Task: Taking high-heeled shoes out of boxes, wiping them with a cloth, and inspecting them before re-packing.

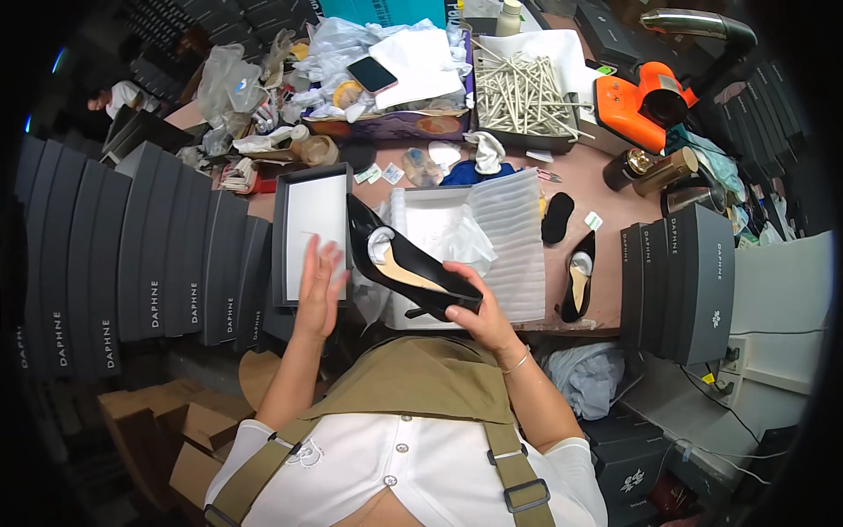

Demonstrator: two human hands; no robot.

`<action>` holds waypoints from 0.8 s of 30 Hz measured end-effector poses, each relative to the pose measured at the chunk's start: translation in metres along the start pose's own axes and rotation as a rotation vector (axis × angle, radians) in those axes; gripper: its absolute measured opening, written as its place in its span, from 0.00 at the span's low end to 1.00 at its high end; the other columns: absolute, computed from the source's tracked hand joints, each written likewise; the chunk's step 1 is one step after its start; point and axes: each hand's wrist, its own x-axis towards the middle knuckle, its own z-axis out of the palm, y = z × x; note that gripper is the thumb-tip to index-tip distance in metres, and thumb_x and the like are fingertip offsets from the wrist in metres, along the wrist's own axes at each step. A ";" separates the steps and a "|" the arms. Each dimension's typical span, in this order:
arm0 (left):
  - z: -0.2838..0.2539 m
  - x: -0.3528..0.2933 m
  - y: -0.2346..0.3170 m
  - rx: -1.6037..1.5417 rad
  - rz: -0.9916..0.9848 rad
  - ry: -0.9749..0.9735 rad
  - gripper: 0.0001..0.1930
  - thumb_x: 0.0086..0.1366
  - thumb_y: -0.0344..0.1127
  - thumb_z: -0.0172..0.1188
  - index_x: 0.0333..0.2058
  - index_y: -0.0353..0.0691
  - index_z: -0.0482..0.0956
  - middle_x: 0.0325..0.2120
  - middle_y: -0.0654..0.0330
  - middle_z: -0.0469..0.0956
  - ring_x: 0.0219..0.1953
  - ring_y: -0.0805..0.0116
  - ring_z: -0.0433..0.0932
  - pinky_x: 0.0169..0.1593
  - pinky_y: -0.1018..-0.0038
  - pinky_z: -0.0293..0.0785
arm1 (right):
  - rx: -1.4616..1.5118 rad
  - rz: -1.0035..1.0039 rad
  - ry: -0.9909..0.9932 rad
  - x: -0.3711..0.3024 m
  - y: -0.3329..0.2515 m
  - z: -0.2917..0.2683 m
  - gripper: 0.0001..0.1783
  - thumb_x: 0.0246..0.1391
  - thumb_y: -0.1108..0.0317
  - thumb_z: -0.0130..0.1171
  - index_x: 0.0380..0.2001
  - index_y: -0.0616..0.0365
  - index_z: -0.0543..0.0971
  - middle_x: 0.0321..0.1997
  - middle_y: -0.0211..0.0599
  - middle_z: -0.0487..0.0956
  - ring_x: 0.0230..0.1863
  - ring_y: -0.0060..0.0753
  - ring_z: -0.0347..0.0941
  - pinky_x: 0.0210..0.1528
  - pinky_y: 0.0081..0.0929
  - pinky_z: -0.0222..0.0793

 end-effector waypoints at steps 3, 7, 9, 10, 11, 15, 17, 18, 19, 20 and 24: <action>-0.005 0.006 -0.025 -0.390 -0.325 -0.171 0.21 0.69 0.48 0.50 0.54 0.42 0.66 0.49 0.60 0.71 0.50 0.69 0.70 0.52 0.64 0.69 | -0.404 -0.046 -0.131 -0.005 -0.006 0.015 0.40 0.45 0.67 0.64 0.62 0.58 0.60 0.64 0.45 0.63 0.65 0.38 0.59 0.66 0.33 0.53; 0.009 -0.001 -0.026 -0.138 -0.153 -0.145 0.20 0.69 0.40 0.53 0.54 0.34 0.66 0.45 0.60 0.74 0.46 0.73 0.73 0.49 0.73 0.72 | -0.877 -0.029 -0.118 -0.016 0.005 0.025 0.42 0.45 0.62 0.67 0.63 0.55 0.60 0.67 0.55 0.56 0.66 0.54 0.57 0.65 0.37 0.55; 0.019 0.005 -0.032 -0.010 -0.125 -0.272 0.22 0.69 0.40 0.53 0.56 0.33 0.65 0.45 0.60 0.74 0.46 0.74 0.73 0.48 0.74 0.72 | -0.935 -0.012 0.012 -0.023 0.005 0.037 0.39 0.43 0.61 0.68 0.60 0.53 0.65 0.67 0.55 0.56 0.65 0.57 0.57 0.63 0.39 0.59; 0.025 0.010 -0.033 0.053 -0.099 -0.332 0.24 0.69 0.40 0.53 0.57 0.33 0.64 0.45 0.60 0.74 0.45 0.74 0.73 0.48 0.75 0.72 | -0.951 -0.048 0.052 -0.025 0.005 0.032 0.39 0.43 0.61 0.68 0.59 0.53 0.66 0.68 0.54 0.55 0.65 0.57 0.58 0.62 0.39 0.60; 0.036 0.017 -0.029 0.091 -0.097 -0.394 0.27 0.69 0.43 0.52 0.60 0.31 0.61 0.45 0.61 0.74 0.44 0.75 0.72 0.47 0.76 0.71 | -0.966 -0.084 0.094 -0.029 0.005 0.025 0.38 0.42 0.61 0.68 0.59 0.53 0.67 0.68 0.54 0.55 0.64 0.57 0.59 0.61 0.38 0.61; 0.094 0.078 -0.031 0.653 0.146 -0.604 0.27 0.65 0.36 0.51 0.62 0.40 0.59 0.37 0.60 0.76 0.37 0.71 0.77 0.41 0.75 0.73 | -0.763 -0.224 0.293 -0.062 -0.021 -0.021 0.33 0.42 0.65 0.67 0.55 0.57 0.70 0.66 0.49 0.61 0.61 0.44 0.66 0.60 0.32 0.61; 0.117 0.113 -0.046 0.994 0.260 -0.733 0.27 0.59 0.31 0.51 0.59 0.40 0.64 0.31 0.54 0.77 0.33 0.64 0.78 0.40 0.71 0.73 | -0.385 -0.124 0.367 -0.082 -0.032 -0.039 0.30 0.45 0.66 0.65 0.53 0.63 0.70 0.59 0.47 0.69 0.55 0.38 0.71 0.57 0.28 0.63; 0.118 0.136 -0.077 1.089 0.337 -0.788 0.25 0.56 0.30 0.51 0.55 0.40 0.69 0.29 0.50 0.78 0.31 0.58 0.78 0.39 0.68 0.73 | -0.116 0.033 0.369 -0.090 -0.045 -0.042 0.30 0.47 0.66 0.63 0.53 0.66 0.69 0.54 0.47 0.73 0.52 0.35 0.74 0.56 0.25 0.64; 0.117 0.154 -0.105 1.143 0.387 -0.836 0.22 0.56 0.30 0.51 0.52 0.39 0.72 0.28 0.50 0.78 0.30 0.59 0.78 0.39 0.68 0.73 | -0.166 -0.004 0.355 -0.097 -0.042 -0.054 0.35 0.48 0.53 0.63 0.52 0.69 0.68 0.44 0.50 0.77 0.40 0.37 0.79 0.43 0.29 0.76; 0.113 0.172 -0.132 1.198 0.435 -0.886 0.19 0.56 0.31 0.51 0.48 0.38 0.74 0.28 0.50 0.78 0.30 0.60 0.79 0.38 0.68 0.73 | -0.018 -0.036 0.357 -0.100 -0.043 -0.055 0.34 0.48 0.53 0.62 0.52 0.69 0.68 0.44 0.50 0.77 0.40 0.38 0.79 0.38 0.30 0.77; 0.124 0.145 -0.090 0.976 0.075 -0.787 0.11 0.57 0.29 0.49 0.37 0.34 0.78 0.24 0.57 0.77 0.30 0.70 0.78 0.35 0.74 0.72 | 0.477 -0.148 0.320 -0.109 -0.036 -0.060 0.29 0.54 0.48 0.51 0.48 0.63 0.73 0.40 0.47 0.78 0.39 0.44 0.76 0.25 0.35 0.76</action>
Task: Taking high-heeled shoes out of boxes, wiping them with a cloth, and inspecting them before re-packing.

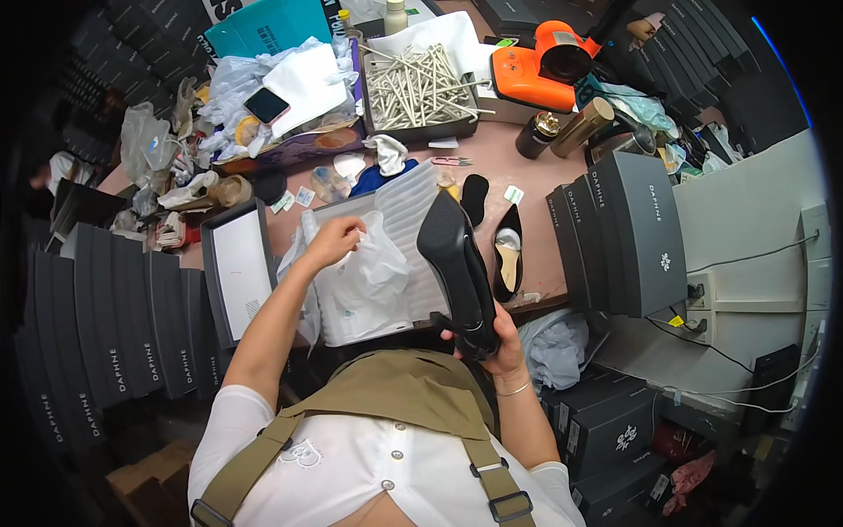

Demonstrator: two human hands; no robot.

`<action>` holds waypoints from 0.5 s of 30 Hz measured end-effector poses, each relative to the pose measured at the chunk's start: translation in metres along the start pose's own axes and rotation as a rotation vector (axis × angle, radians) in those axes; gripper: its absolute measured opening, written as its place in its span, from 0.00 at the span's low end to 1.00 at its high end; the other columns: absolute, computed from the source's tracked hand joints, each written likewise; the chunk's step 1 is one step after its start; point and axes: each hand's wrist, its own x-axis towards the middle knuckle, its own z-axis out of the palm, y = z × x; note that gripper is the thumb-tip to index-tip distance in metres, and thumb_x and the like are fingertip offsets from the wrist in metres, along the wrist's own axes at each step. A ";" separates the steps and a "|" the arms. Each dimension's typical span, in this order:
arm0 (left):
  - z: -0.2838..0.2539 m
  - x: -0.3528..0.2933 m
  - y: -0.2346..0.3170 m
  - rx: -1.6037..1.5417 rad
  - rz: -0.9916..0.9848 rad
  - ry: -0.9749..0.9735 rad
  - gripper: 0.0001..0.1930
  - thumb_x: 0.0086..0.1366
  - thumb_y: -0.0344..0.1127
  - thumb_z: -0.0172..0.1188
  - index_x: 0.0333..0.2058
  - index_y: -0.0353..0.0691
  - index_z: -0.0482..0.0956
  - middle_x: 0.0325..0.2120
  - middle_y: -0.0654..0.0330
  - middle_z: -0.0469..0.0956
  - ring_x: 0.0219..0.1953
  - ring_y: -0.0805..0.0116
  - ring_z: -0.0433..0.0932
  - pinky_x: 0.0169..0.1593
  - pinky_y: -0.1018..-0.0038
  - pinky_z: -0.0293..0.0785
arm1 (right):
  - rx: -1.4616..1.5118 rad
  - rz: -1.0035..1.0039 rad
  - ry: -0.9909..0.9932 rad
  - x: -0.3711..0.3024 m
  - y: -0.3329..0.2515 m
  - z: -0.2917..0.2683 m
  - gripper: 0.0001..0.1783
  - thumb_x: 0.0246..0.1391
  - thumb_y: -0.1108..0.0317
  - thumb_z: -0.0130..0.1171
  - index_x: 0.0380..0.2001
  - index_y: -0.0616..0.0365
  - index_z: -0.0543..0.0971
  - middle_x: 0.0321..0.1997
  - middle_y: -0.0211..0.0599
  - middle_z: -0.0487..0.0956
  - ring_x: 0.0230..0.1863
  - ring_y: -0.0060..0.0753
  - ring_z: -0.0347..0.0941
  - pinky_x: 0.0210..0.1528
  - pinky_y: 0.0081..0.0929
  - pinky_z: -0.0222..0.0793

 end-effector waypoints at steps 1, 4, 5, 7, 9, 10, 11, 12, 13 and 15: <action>-0.013 -0.024 0.022 -0.039 0.015 0.082 0.11 0.58 0.29 0.48 0.36 0.34 0.77 0.24 0.58 0.77 0.29 0.71 0.77 0.34 0.75 0.71 | 0.174 0.029 -0.033 0.002 0.007 -0.013 0.30 0.54 0.46 0.49 0.48 0.62 0.73 0.39 0.47 0.78 0.38 0.45 0.76 0.25 0.33 0.75; -0.047 -0.087 0.069 -0.063 0.124 0.332 0.12 0.62 0.35 0.49 0.30 0.32 0.77 0.23 0.54 0.76 0.23 0.67 0.74 0.32 0.72 0.70 | 0.472 0.135 -0.019 0.010 0.019 -0.028 0.33 0.55 0.40 0.43 0.47 0.60 0.75 0.38 0.44 0.77 0.32 0.45 0.72 0.20 0.28 0.70; -0.054 -0.100 0.080 0.003 0.134 0.393 0.11 0.62 0.34 0.51 0.30 0.32 0.77 0.22 0.55 0.76 0.22 0.68 0.73 0.31 0.73 0.70 | 0.514 0.162 -0.032 0.014 0.019 -0.028 0.33 0.55 0.40 0.44 0.47 0.60 0.75 0.37 0.44 0.77 0.32 0.44 0.71 0.20 0.27 0.69; -0.059 -0.123 0.094 0.135 0.154 0.518 0.10 0.62 0.34 0.54 0.29 0.31 0.77 0.21 0.57 0.74 0.21 0.70 0.70 0.29 0.73 0.68 | 0.562 0.212 -0.045 0.018 0.017 -0.025 0.33 0.56 0.41 0.44 0.48 0.60 0.75 0.36 0.43 0.77 0.32 0.42 0.71 0.20 0.27 0.69; -0.046 -0.136 0.100 0.075 0.159 0.596 0.08 0.61 0.32 0.58 0.29 0.32 0.77 0.21 0.58 0.74 0.20 0.72 0.69 0.28 0.75 0.67 | 0.554 0.237 -0.054 0.015 0.019 -0.021 0.32 0.56 0.41 0.43 0.48 0.60 0.75 0.36 0.43 0.77 0.32 0.42 0.71 0.20 0.27 0.69; -0.039 -0.141 0.101 0.041 0.169 0.635 0.07 0.60 0.31 0.59 0.29 0.32 0.77 0.21 0.58 0.73 0.20 0.73 0.68 0.27 0.76 0.66 | 0.545 0.244 -0.059 0.014 0.020 -0.019 0.32 0.56 0.41 0.43 0.48 0.59 0.75 0.37 0.43 0.77 0.32 0.42 0.71 0.20 0.27 0.69; -0.035 -0.145 0.100 0.073 0.162 0.597 0.04 0.60 0.28 0.60 0.31 0.32 0.76 0.23 0.67 0.74 0.23 0.83 0.68 0.27 0.84 0.65 | 0.527 0.235 -0.088 0.010 0.022 -0.017 0.31 0.57 0.42 0.43 0.48 0.59 0.75 0.37 0.42 0.78 0.32 0.42 0.71 0.20 0.27 0.69; -0.029 -0.148 0.097 0.014 0.172 0.608 0.05 0.59 0.28 0.60 0.31 0.32 0.76 0.24 0.64 0.74 0.22 0.80 0.68 0.27 0.82 0.65 | 0.519 0.230 -0.096 0.006 0.022 -0.014 0.31 0.57 0.43 0.42 0.48 0.59 0.75 0.38 0.42 0.78 0.32 0.42 0.71 0.20 0.27 0.69; -0.019 -0.148 0.090 -0.050 0.179 0.615 0.06 0.58 0.28 0.61 0.32 0.32 0.76 0.25 0.62 0.74 0.21 0.78 0.69 0.26 0.80 0.66 | 0.510 0.226 -0.098 0.003 0.023 -0.010 0.31 0.57 0.43 0.42 0.49 0.58 0.74 0.38 0.42 0.78 0.33 0.42 0.71 0.20 0.27 0.69; -0.005 -0.154 0.089 -0.136 0.181 0.576 0.08 0.58 0.27 0.59 0.37 0.32 0.77 0.30 0.59 0.75 0.22 0.77 0.71 0.28 0.79 0.68 | 0.488 0.198 -0.082 -0.009 0.030 -0.005 0.32 0.57 0.43 0.42 0.49 0.61 0.73 0.36 0.46 0.78 0.31 0.42 0.72 0.18 0.26 0.68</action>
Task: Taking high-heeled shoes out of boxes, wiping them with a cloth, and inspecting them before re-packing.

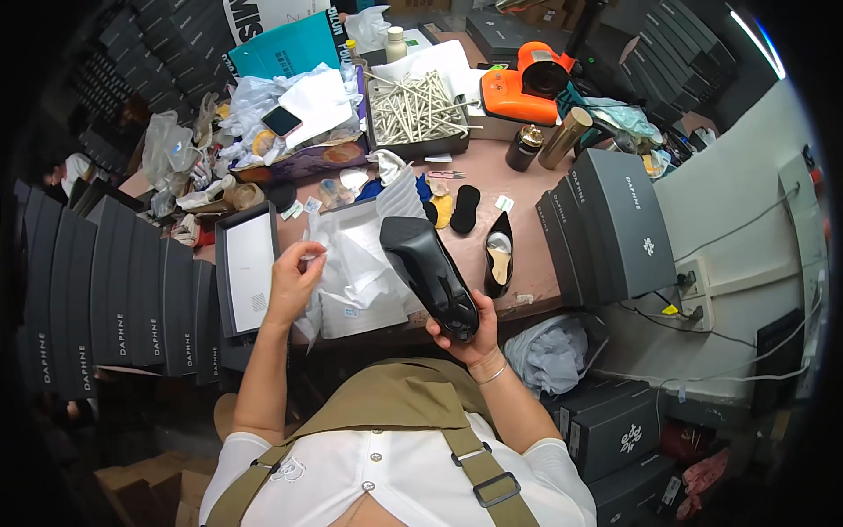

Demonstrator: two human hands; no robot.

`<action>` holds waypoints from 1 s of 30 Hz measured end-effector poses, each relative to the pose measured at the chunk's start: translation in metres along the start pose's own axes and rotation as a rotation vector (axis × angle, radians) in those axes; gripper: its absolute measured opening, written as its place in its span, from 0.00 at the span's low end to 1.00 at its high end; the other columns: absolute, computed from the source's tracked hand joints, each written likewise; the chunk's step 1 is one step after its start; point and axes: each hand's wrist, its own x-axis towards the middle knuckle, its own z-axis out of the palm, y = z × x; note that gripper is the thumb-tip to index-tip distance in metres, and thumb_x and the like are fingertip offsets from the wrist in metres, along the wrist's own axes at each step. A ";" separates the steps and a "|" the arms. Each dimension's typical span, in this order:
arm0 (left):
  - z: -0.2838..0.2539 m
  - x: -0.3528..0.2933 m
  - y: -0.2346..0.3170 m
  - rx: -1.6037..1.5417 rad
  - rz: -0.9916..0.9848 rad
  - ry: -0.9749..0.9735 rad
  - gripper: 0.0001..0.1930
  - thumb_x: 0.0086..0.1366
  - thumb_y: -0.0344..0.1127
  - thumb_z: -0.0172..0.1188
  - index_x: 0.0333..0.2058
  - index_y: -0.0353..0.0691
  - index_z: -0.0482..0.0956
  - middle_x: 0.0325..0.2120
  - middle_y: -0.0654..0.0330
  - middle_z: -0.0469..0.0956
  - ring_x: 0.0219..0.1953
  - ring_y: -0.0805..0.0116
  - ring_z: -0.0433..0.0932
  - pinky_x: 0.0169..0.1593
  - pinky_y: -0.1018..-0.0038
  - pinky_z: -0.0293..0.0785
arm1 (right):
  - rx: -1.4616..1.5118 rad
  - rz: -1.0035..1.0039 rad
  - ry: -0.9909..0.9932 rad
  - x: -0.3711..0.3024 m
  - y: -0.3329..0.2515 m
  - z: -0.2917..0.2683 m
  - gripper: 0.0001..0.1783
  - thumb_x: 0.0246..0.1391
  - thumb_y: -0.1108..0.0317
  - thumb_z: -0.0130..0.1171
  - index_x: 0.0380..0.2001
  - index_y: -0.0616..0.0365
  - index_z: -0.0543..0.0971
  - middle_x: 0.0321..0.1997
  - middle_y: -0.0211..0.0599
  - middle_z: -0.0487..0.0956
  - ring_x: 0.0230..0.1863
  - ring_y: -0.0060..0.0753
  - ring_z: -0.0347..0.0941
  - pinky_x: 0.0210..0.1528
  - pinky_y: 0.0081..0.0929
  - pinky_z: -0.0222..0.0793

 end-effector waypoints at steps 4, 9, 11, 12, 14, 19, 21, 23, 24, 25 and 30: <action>0.011 -0.024 -0.008 0.024 0.090 -0.108 0.17 0.58 0.25 0.54 0.47 0.35 0.76 0.44 0.53 0.75 0.25 0.74 0.72 0.32 0.78 0.70 | -0.304 0.032 -0.184 -0.040 0.011 0.019 0.35 0.54 0.43 0.46 0.50 0.67 0.71 0.32 0.54 0.77 0.29 0.43 0.76 0.12 0.22 0.64; 0.006 -0.070 0.023 -0.050 0.289 -0.078 0.24 0.56 0.20 0.50 0.54 0.35 0.71 0.52 0.45 0.71 0.41 0.56 0.79 0.43 0.72 0.74 | -0.812 0.021 0.030 -0.096 0.040 0.073 0.36 0.48 0.49 0.55 0.51 0.70 0.69 0.35 0.46 0.79 0.25 0.36 0.77 0.24 0.27 0.75; -0.002 -0.099 0.019 0.002 0.498 -0.163 0.24 0.55 0.19 0.50 0.53 0.34 0.71 0.51 0.45 0.72 0.46 0.52 0.77 0.46 0.70 0.74 | -0.860 0.028 0.123 -0.102 0.052 0.073 0.32 0.51 0.52 0.55 0.51 0.67 0.70 0.36 0.43 0.79 0.26 0.33 0.78 0.27 0.27 0.76; -0.003 -0.114 0.017 0.022 0.601 -0.210 0.24 0.55 0.18 0.50 0.53 0.34 0.71 0.50 0.45 0.72 0.49 0.50 0.76 0.47 0.69 0.74 | -0.861 -0.001 0.174 -0.095 0.063 0.060 0.30 0.52 0.53 0.54 0.51 0.66 0.70 0.36 0.41 0.79 0.26 0.32 0.78 0.27 0.27 0.76; -0.013 -0.138 0.008 0.065 0.569 -0.247 0.24 0.53 0.17 0.51 0.51 0.35 0.72 0.49 0.46 0.74 0.48 0.49 0.75 0.47 0.66 0.75 | -0.868 -0.059 0.267 -0.086 0.084 0.031 0.25 0.57 0.54 0.51 0.49 0.63 0.70 0.36 0.38 0.80 0.27 0.30 0.78 0.26 0.26 0.75; -0.026 -0.140 -0.018 0.223 0.524 -0.211 0.24 0.53 0.19 0.50 0.51 0.34 0.71 0.49 0.47 0.73 0.48 0.48 0.75 0.47 0.65 0.75 | -0.331 0.075 0.209 -0.107 0.110 0.008 0.27 0.60 0.44 0.42 0.48 0.54 0.75 0.37 0.36 0.80 0.27 0.39 0.74 0.17 0.19 0.66; -0.027 -0.145 -0.008 0.214 0.521 -0.209 0.24 0.53 0.19 0.50 0.52 0.33 0.70 0.50 0.47 0.72 0.48 0.48 0.74 0.47 0.64 0.75 | -0.220 0.110 0.175 -0.117 0.117 0.003 0.29 0.60 0.42 0.41 0.50 0.53 0.74 0.38 0.37 0.79 0.27 0.39 0.71 0.15 0.18 0.65; -0.023 -0.149 -0.002 0.178 0.523 -0.256 0.24 0.54 0.20 0.50 0.53 0.32 0.69 0.51 0.46 0.71 0.47 0.47 0.74 0.47 0.64 0.74 | -0.135 0.133 0.142 -0.121 0.118 -0.002 0.30 0.60 0.41 0.40 0.50 0.53 0.74 0.39 0.38 0.79 0.26 0.38 0.68 0.14 0.18 0.64; -0.021 -0.151 0.002 0.163 0.514 -0.273 0.24 0.54 0.20 0.50 0.53 0.32 0.69 0.51 0.46 0.71 0.47 0.46 0.74 0.47 0.64 0.74 | -0.106 0.145 0.135 -0.122 0.118 -0.006 0.30 0.60 0.41 0.40 0.50 0.54 0.74 0.40 0.38 0.78 0.26 0.38 0.68 0.14 0.18 0.64; -0.017 -0.153 0.006 0.146 0.507 -0.295 0.24 0.54 0.20 0.50 0.53 0.32 0.69 0.50 0.45 0.71 0.47 0.46 0.74 0.47 0.63 0.74 | -0.076 0.151 0.131 -0.123 0.116 -0.007 0.30 0.60 0.41 0.40 0.51 0.54 0.74 0.40 0.38 0.78 0.26 0.38 0.67 0.13 0.18 0.64; 0.005 -0.158 0.023 0.087 0.498 -0.314 0.26 0.53 0.19 0.50 0.54 0.34 0.69 0.51 0.44 0.71 0.45 0.47 0.76 0.44 0.67 0.75 | -0.038 0.176 0.113 -0.128 0.102 -0.009 0.30 0.60 0.42 0.41 0.51 0.55 0.73 0.39 0.36 0.79 0.28 0.41 0.69 0.16 0.20 0.64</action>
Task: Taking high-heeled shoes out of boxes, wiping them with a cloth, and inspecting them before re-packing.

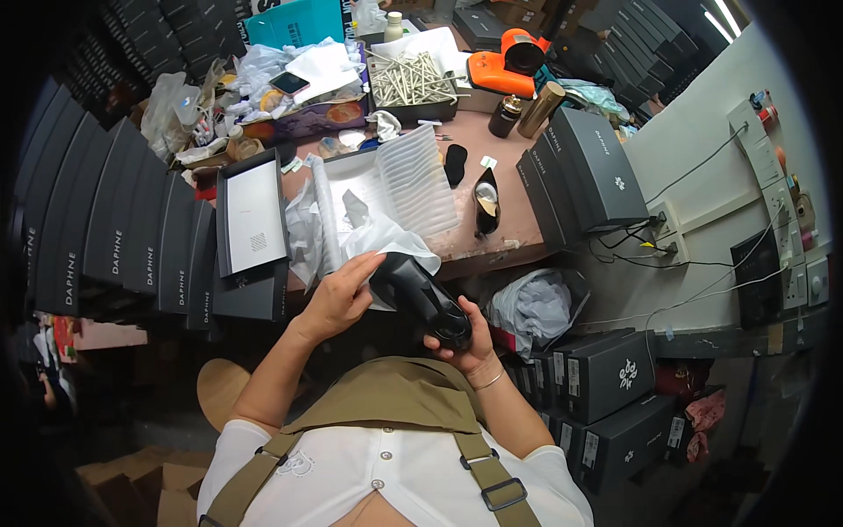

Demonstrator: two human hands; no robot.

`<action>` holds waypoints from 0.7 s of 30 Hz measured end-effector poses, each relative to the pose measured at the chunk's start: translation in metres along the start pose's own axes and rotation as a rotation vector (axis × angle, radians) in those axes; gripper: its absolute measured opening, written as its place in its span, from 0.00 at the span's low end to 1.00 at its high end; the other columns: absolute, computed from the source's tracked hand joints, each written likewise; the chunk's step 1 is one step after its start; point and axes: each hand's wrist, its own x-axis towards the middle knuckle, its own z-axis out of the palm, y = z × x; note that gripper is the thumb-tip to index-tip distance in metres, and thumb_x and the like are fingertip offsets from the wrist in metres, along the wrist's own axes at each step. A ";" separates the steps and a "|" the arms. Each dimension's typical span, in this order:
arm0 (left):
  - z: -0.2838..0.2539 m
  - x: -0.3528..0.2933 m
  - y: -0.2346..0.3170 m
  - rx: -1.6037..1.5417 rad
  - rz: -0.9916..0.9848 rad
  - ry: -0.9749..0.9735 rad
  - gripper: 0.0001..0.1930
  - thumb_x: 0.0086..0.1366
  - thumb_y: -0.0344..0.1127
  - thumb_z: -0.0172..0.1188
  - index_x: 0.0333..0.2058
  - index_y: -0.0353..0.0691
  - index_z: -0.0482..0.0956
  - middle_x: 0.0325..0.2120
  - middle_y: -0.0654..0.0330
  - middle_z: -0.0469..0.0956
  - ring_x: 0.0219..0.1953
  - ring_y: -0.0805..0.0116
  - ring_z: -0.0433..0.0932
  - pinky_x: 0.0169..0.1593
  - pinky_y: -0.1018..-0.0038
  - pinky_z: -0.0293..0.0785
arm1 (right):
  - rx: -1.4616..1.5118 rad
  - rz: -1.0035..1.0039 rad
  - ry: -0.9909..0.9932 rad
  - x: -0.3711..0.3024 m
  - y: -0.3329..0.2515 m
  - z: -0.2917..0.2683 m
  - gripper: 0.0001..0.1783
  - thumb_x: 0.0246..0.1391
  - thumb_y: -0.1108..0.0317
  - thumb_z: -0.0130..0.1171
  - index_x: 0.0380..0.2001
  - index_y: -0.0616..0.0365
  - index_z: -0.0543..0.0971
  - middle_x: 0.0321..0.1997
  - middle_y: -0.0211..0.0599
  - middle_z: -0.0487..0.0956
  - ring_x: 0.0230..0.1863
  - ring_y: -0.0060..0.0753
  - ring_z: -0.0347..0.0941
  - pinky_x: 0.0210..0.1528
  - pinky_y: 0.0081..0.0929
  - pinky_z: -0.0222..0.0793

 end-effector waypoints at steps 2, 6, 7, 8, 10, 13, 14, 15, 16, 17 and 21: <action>0.006 0.003 0.010 0.022 0.021 0.005 0.26 0.52 0.18 0.51 0.53 0.35 0.70 0.50 0.44 0.72 0.42 0.47 0.78 0.41 0.68 0.76 | -0.024 0.011 -0.043 -0.003 -0.007 -0.002 0.30 0.59 0.43 0.44 0.52 0.55 0.72 0.41 0.37 0.78 0.29 0.42 0.70 0.20 0.21 0.67; 0.009 0.004 0.045 0.117 0.301 0.068 0.24 0.47 0.21 0.57 0.47 0.34 0.75 0.50 0.51 0.74 0.30 0.60 0.80 0.31 0.72 0.77 | -0.270 -0.057 -0.158 -0.011 -0.015 0.023 0.30 0.52 0.52 0.59 0.54 0.55 0.69 0.50 0.40 0.74 0.44 0.42 0.72 0.42 0.37 0.72; 0.009 0.004 0.055 0.121 0.353 0.057 0.22 0.47 0.21 0.58 0.45 0.34 0.77 0.50 0.51 0.75 0.27 0.64 0.80 0.29 0.74 0.77 | -0.272 -0.047 -0.102 -0.012 -0.016 0.027 0.28 0.53 0.57 0.59 0.56 0.54 0.69 0.51 0.39 0.74 0.52 0.39 0.70 0.52 0.43 0.69; 0.011 0.004 0.060 0.139 0.424 0.063 0.20 0.48 0.23 0.58 0.43 0.34 0.78 0.50 0.52 0.75 0.23 0.69 0.77 0.27 0.76 0.74 | -0.178 -0.141 -0.016 -0.007 -0.008 0.040 0.27 0.55 0.58 0.57 0.56 0.55 0.68 0.52 0.38 0.74 0.54 0.37 0.69 0.56 0.42 0.67; 0.021 0.008 0.066 0.112 0.495 0.084 0.19 0.50 0.25 0.57 0.44 0.34 0.78 0.51 0.52 0.75 0.22 0.70 0.76 0.26 0.75 0.74 | -0.042 -0.333 -0.017 0.010 0.010 0.055 0.23 0.61 0.60 0.51 0.56 0.59 0.67 0.55 0.38 0.72 0.57 0.33 0.67 0.61 0.36 0.63; 0.032 0.006 0.060 0.109 0.484 0.070 0.20 0.50 0.25 0.57 0.45 0.36 0.79 0.50 0.52 0.76 0.23 0.69 0.77 0.27 0.76 0.75 | -0.907 -0.686 0.059 0.033 0.015 0.048 0.21 0.62 0.62 0.48 0.53 0.64 0.68 0.53 0.38 0.73 0.52 0.28 0.69 0.57 0.28 0.65; 0.039 0.001 0.048 0.107 0.460 0.075 0.20 0.50 0.25 0.57 0.45 0.36 0.79 0.49 0.52 0.76 0.23 0.69 0.77 0.27 0.77 0.75 | -1.145 -0.754 0.129 0.040 0.013 0.040 0.20 0.61 0.63 0.48 0.53 0.65 0.69 0.52 0.38 0.73 0.50 0.26 0.70 0.55 0.26 0.66; 0.043 -0.004 0.040 0.106 0.436 0.081 0.20 0.50 0.25 0.57 0.45 0.36 0.79 0.49 0.52 0.77 0.23 0.69 0.77 0.27 0.77 0.75 | -1.118 -0.710 0.159 0.045 0.009 0.035 0.20 0.61 0.64 0.48 0.52 0.65 0.69 0.51 0.38 0.73 0.49 0.24 0.70 0.54 0.24 0.66; 0.042 -0.013 0.035 0.137 0.454 0.061 0.20 0.50 0.25 0.56 0.46 0.36 0.78 0.47 0.51 0.78 0.22 0.69 0.76 0.26 0.77 0.75 | -1.109 -0.581 0.181 0.048 0.000 0.037 0.19 0.60 0.63 0.49 0.51 0.63 0.70 0.50 0.39 0.74 0.48 0.24 0.70 0.52 0.22 0.67; 0.039 -0.019 0.038 0.118 0.427 0.061 0.21 0.49 0.23 0.57 0.45 0.36 0.78 0.47 0.50 0.77 0.23 0.68 0.77 0.27 0.76 0.75 | -0.962 -0.458 0.101 0.048 -0.005 0.036 0.22 0.60 0.62 0.51 0.55 0.62 0.68 0.53 0.39 0.72 0.52 0.27 0.69 0.54 0.26 0.66; 0.033 -0.025 0.050 0.001 0.359 0.140 0.23 0.46 0.17 0.58 0.45 0.35 0.78 0.46 0.47 0.77 0.27 0.64 0.80 0.29 0.73 0.77 | -0.441 -0.239 -0.187 0.045 -0.006 0.036 0.31 0.57 0.62 0.56 0.62 0.61 0.62 0.61 0.41 0.67 0.60 0.34 0.63 0.60 0.32 0.62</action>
